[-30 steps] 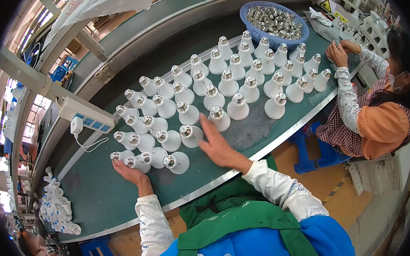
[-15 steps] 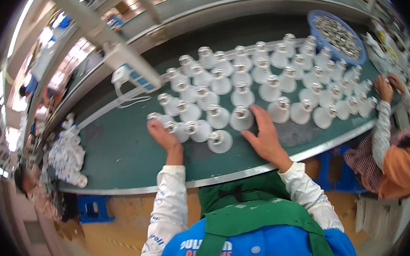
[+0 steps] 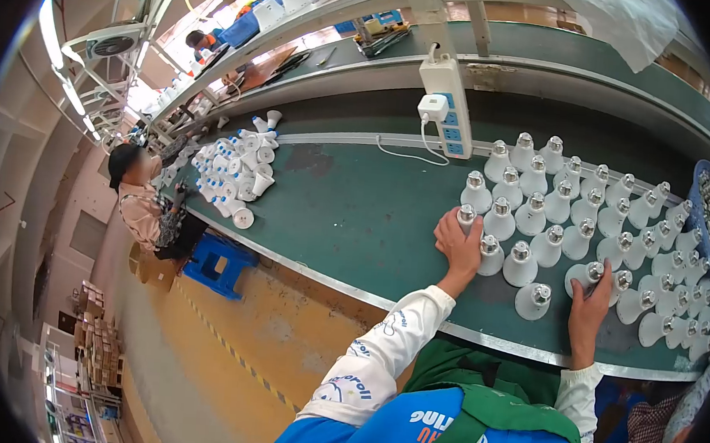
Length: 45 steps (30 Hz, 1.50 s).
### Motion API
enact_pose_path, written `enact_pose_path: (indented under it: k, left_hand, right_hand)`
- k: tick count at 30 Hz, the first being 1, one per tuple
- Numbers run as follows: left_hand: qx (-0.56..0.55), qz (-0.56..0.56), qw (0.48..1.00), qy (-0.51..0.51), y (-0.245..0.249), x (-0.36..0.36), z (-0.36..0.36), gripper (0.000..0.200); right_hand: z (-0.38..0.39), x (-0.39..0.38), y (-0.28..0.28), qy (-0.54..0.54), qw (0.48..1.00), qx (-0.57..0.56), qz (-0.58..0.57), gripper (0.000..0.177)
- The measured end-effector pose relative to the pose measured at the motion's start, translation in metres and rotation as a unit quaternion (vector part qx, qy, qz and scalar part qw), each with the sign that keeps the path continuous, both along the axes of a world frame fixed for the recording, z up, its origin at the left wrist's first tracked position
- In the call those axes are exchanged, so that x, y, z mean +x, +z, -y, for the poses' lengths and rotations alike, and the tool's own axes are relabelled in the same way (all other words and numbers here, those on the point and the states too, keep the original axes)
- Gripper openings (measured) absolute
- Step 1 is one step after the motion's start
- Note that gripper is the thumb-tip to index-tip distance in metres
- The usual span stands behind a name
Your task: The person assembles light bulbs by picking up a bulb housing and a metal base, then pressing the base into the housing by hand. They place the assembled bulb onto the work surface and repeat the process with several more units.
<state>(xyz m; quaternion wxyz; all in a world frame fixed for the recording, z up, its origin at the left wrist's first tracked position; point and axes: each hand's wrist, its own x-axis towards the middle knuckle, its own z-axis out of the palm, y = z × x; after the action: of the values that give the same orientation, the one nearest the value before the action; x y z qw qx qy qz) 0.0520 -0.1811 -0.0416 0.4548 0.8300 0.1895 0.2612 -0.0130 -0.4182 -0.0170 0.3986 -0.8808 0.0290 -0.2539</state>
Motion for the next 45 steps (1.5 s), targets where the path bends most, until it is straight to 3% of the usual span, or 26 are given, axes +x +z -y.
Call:
enact_pose_path:
  k: [2, 4, 7, 10, 13, 18, 20, 22, 25, 27, 28, 31, 34, 37, 38, 40, 45]
  left_hand:
    - [-0.004, -0.002, 1.000, 0.008, -0.003, -0.007, 0.014, 0.051]
    - [-0.024, -0.020, 0.999, 0.010, 0.001, -0.012, 0.022, 0.051]
    - [-0.039, -0.036, 0.998, 0.022, 0.003, -0.019, 0.029, 0.051]
    - [-0.037, -0.046, 0.998, 0.034, 0.003, -0.025, 0.036, 0.051]
    - [-0.031, -0.050, 0.998, 0.026, 0.002, -0.027, 0.036, 0.052]
    - [-0.001, -0.048, 0.999, -0.004, 0.004, -0.041, 0.036, 0.055]
    - [0.021, -0.062, 0.998, -0.010, 0.007, -0.049, 0.034, 0.056]
    - [0.024, -0.078, 0.993, -0.088, 0.009, -0.059, 0.038, 0.057]
    - [0.043, -0.028, 0.993, -0.106, 0.002, -0.070, 0.052, 0.058]
    - [0.035, -0.022, 0.993, -0.109, 0.003, -0.072, 0.053, 0.058]
    - [0.030, -0.022, 0.993, -0.114, 0.004, -0.071, 0.053, 0.059]
    - [0.023, -0.034, 0.991, -0.127, 0.004, -0.071, 0.048, 0.065]
    - [-0.046, -0.034, 0.981, -0.185, 0.009, -0.073, 0.032, 0.077]
    - [0.001, 0.045, 0.984, -0.175, 0.024, -0.090, 0.010, 0.074]
    - [-0.003, 0.047, 0.983, -0.177, 0.029, -0.099, 0.001, 0.074]
    - [0.069, 0.162, 0.968, -0.179, 0.035, -0.121, -0.018, 0.068]
    - [0.135, 0.180, 0.954, -0.197, 0.009, -0.195, -0.048, 0.052]
  right_hand:
    - [-0.003, -0.003, 0.005, -0.023, 0.999, 0.010, 0.026, 0.062]
    - [-0.004, -0.005, 0.007, 0.017, 0.992, 0.125, 0.031, 0.061]
    - [0.006, -0.026, 0.007, 0.045, 0.989, 0.127, 0.057, 0.058]
    - [-0.003, -0.054, 0.013, 0.131, 0.990, 0.046, 0.026, 0.057]
    - [-0.021, -0.060, 0.018, 0.130, 0.990, -0.051, 0.010, 0.057]
    - [-0.027, -0.052, 0.006, 0.138, 0.989, 0.042, -0.045, 0.051]
    - [-0.020, -0.051, 0.002, 0.123, 0.992, 0.029, -0.005, 0.046]
    - [-0.008, -0.052, -0.002, 0.114, 0.993, 0.012, 0.002, 0.046]
    - [0.011, -0.051, -0.013, 0.054, 0.997, 0.054, 0.000, 0.047]
    - [0.017, -0.054, -0.017, 0.046, 0.978, 0.195, -0.061, 0.053]
    - [0.020, -0.055, -0.020, 0.052, 0.980, 0.180, -0.069, 0.062]
    - [0.013, -0.060, -0.023, 0.054, 0.984, 0.172, 0.001, 0.067]
    - [0.014, -0.073, -0.018, 0.033, 0.993, 0.104, 0.045, 0.058]
    - [0.017, -0.092, -0.020, -0.023, 0.995, 0.000, 0.098, 0.046]
    - [0.019, -0.098, -0.023, 0.004, 0.992, -0.038, 0.119, 0.041]
    - [0.013, -0.107, -0.021, 0.046, 0.985, -0.087, 0.141, 0.028]
    - [-0.028, -0.105, -0.008, 0.207, 0.956, -0.159, 0.135, 0.015]
